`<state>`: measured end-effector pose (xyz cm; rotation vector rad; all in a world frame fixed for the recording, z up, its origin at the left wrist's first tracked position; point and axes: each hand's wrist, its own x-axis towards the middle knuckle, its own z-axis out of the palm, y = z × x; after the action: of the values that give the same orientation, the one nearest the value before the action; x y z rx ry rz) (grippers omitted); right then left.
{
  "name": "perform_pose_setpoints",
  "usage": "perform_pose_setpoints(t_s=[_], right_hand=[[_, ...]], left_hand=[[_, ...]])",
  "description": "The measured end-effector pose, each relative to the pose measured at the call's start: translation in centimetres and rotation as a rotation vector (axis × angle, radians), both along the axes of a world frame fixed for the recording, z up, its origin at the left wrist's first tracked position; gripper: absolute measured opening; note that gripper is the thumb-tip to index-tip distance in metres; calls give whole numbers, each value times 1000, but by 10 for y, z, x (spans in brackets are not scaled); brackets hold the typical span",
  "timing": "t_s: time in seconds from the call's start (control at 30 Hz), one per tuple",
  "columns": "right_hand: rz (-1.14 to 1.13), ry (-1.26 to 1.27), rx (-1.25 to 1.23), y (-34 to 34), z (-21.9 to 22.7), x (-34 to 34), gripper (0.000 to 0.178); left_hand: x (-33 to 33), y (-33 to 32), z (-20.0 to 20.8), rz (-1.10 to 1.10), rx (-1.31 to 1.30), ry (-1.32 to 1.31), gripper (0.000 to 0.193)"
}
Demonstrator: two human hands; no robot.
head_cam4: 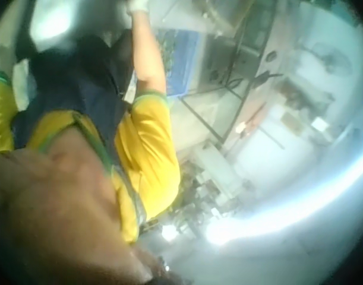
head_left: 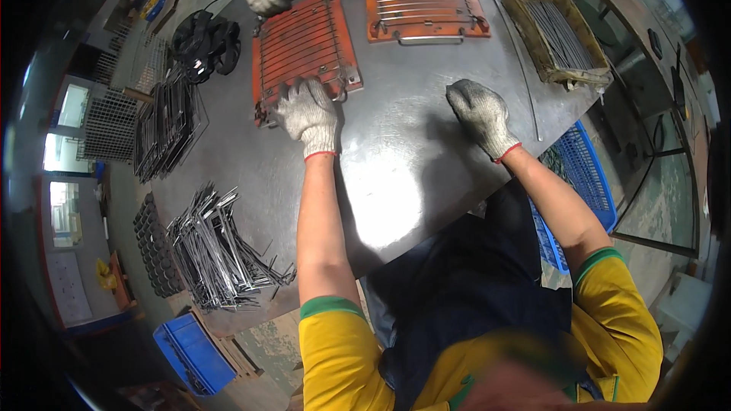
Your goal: The person assembles metal frames by inserting thin metal rods into slots on an orange jig. They repeatedly pick up rods from a container, place them into the jig, and then remove the assembled frame to place it on a pile. The process is repeated continuously throughout the video.
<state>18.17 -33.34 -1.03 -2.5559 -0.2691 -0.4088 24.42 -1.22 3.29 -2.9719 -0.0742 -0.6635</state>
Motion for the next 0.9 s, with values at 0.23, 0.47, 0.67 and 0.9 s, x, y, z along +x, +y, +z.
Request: perform_pose_setpoints(t_s=[0.23, 0.47, 0.67, 0.9], right_hand=[[53, -80, -43, -1, 8, -12, 35], [111, -151, 64, -72, 60, 19, 37], [-446, 186, -269, -192, 118, 65, 55], [-390, 337, -547, -197, 87, 94, 28]], left_hand=[[-67, -5, -11, -169, -37, -218, 20], [-163, 10, -30, -265, -159, -415, 20], [-261, -3, 9, -251, -163, -165, 26], [-270, -22, 10, 667, -943, 0, 58]])
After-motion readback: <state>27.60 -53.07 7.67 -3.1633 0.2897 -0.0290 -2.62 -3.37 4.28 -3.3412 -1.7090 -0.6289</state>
